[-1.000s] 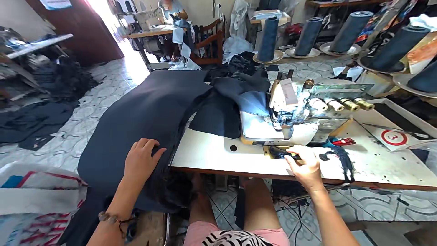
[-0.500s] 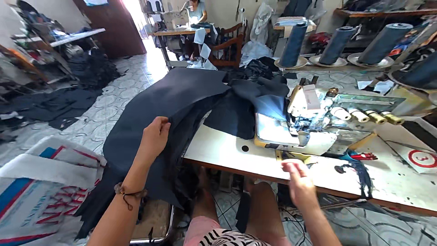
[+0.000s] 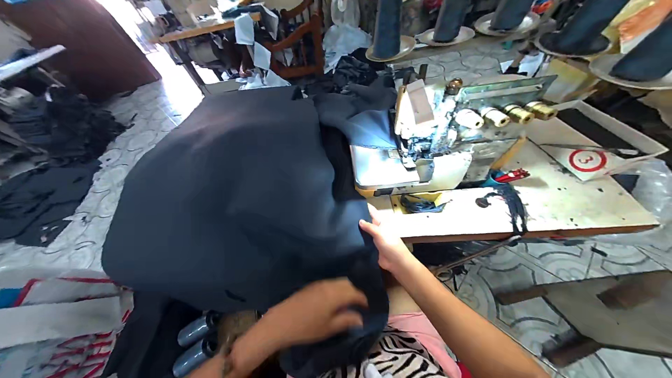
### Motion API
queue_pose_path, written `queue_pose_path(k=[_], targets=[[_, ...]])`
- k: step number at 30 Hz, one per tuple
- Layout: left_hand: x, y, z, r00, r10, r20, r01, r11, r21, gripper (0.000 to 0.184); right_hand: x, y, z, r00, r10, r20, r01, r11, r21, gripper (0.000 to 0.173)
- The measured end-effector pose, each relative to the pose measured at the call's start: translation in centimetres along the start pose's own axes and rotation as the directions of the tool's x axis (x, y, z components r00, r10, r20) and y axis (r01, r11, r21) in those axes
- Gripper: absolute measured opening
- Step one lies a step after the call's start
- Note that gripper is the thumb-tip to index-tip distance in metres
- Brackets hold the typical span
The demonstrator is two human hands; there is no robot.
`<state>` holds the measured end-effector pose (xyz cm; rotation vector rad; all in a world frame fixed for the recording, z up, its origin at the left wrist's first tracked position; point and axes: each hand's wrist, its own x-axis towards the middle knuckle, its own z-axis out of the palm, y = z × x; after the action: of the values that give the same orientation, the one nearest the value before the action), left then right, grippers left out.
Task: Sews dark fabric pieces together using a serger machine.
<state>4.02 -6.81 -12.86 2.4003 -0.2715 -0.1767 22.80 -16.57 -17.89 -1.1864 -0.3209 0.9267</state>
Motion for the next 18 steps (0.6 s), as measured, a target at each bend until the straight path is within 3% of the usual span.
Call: queue_pose_path(k=[3, 5, 7, 10, 12, 15, 18], targets=[[5.7, -4.1, -2.4, 0.916, -0.013, -0.401, 0.112, 0.968, 0.225, 0.031, -3.5, 3.6, -1.2, 0.961, -0.27, 0.06, 0.276, 0.946, -0.168, 0.05], [9.0, -7.3, -3.1, 0.861, 0.075, -0.502, 0.086, 0.953, 0.29, 0.031, -5.6, 5.6, -2.0, 0.931, -0.359, 0.068, 0.364, 0.9, -0.24, 0.05], [11.3, -9.1, -2.9, 0.873, 0.096, -0.478, 0.078, 0.94, 0.332, 0.035, -7.1, 7.2, -2.7, 0.933, -0.357, 0.049, 0.358, 0.905, -0.229, 0.052], [12.9, -9.1, -1.8, 0.932, 0.002, -0.363, 0.124, 0.938, 0.325, 0.044, -8.5, 9.2, -4.0, 0.957, -0.286, 0.039, 0.289, 0.95, -0.116, 0.054], [13.1, -8.7, -1.5, 0.946, -0.013, -0.325, 0.121, 0.942, 0.313, 0.037, -8.7, 9.6, -4.7, 0.978, -0.206, 0.041, 0.208, 0.977, -0.044, 0.054], [12.9, -8.3, -1.7, 0.961, 0.082, -0.264, -0.003, 0.958, 0.286, 0.019, -7.5, 7.5, -4.6, 0.994, -0.106, 0.035, 0.106, 0.994, 0.001, 0.047], [13.0, -7.2, -2.5, 0.964, 0.193, -0.185, -0.149, 0.962, 0.229, 0.015, -5.5, 5.2, -4.4, 0.992, -0.123, -0.007, 0.123, 0.992, -0.02, 0.032]])
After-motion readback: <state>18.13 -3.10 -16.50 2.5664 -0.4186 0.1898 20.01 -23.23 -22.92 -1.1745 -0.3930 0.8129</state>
